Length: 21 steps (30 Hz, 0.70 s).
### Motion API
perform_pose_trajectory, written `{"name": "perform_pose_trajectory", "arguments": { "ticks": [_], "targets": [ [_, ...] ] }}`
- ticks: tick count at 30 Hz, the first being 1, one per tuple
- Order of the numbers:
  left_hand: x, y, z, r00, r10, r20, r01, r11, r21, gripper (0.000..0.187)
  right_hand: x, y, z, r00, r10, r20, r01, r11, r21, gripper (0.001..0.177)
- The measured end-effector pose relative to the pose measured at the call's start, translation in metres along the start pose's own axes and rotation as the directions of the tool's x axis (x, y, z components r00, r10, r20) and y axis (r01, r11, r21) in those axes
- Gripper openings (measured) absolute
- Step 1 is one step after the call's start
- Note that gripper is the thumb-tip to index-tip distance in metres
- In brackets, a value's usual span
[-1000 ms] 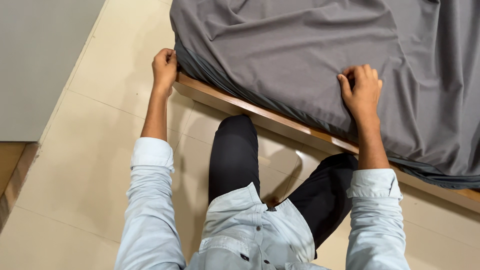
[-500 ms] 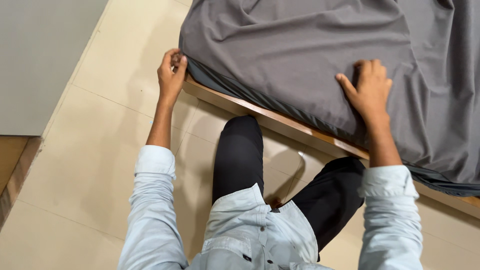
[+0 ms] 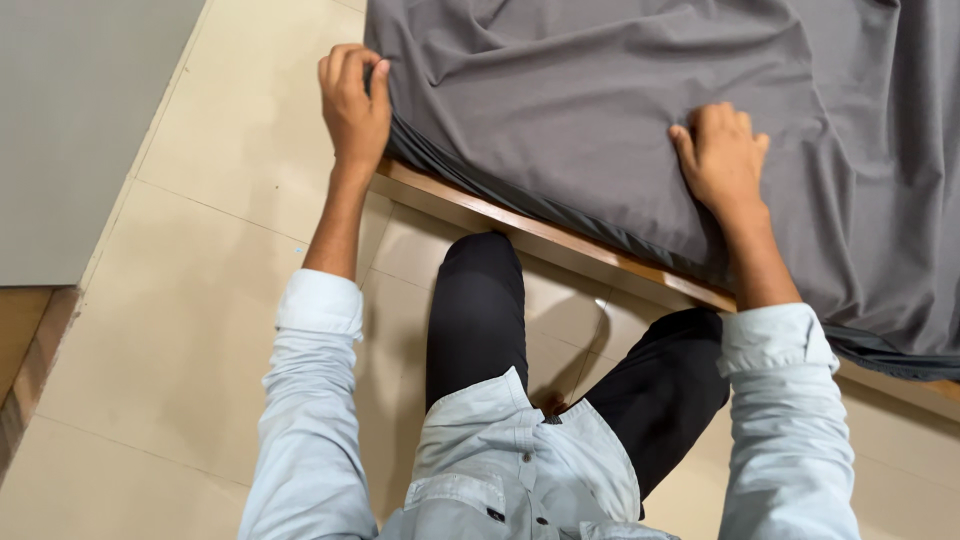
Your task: The person unfolds a fitted bedsheet over a mattress, stretches and tucks its elastic edges around the mattress, and smooths the surface by hand.
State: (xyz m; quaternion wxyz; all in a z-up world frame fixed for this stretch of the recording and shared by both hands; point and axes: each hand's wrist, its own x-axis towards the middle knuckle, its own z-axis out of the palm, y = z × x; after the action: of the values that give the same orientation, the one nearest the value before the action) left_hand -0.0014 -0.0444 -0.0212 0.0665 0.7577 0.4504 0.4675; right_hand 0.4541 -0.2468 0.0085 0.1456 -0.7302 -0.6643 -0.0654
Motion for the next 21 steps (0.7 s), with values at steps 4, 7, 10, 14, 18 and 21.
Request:
{"name": "perform_pose_trajectory", "arguments": {
  "ticks": [4,7,10,14,18,21],
  "targets": [
    [0.011,0.009,0.006,0.996,0.005,0.089,-0.006,1.0,0.004,0.019,0.017,0.007,0.001,0.989,-0.121,0.087,0.134,0.977,-0.169,0.012],
    [0.018,0.021,-0.005,0.989,0.0,0.149,-0.006,0.999,0.044,0.041,0.02,0.038,-0.012,0.998,-0.04,-0.051,0.029,0.98,-0.196,0.014],
    [0.023,0.031,-0.01,0.97,0.042,0.239,-0.068,0.993,0.101,0.053,0.018,0.039,-0.001,0.998,0.036,0.045,-0.033,0.996,-0.083,0.02],
    [0.029,0.033,0.005,0.891,0.07,0.448,-0.183,0.959,0.214,0.053,0.02,0.042,-0.007,0.98,0.196,0.036,-0.199,0.954,0.224,0.03],
    [0.037,0.036,0.02,0.833,-0.038,0.552,-0.091,0.975,0.205,0.06,0.022,0.037,0.007,1.0,-0.007,-0.002,0.007,0.991,-0.13,0.03],
    [0.043,0.036,0.019,0.782,-0.088,0.618,-0.1,0.96,0.263,0.066,0.03,0.061,0.007,1.0,0.025,-0.003,-0.025,0.977,-0.214,0.018]
  ]
}}
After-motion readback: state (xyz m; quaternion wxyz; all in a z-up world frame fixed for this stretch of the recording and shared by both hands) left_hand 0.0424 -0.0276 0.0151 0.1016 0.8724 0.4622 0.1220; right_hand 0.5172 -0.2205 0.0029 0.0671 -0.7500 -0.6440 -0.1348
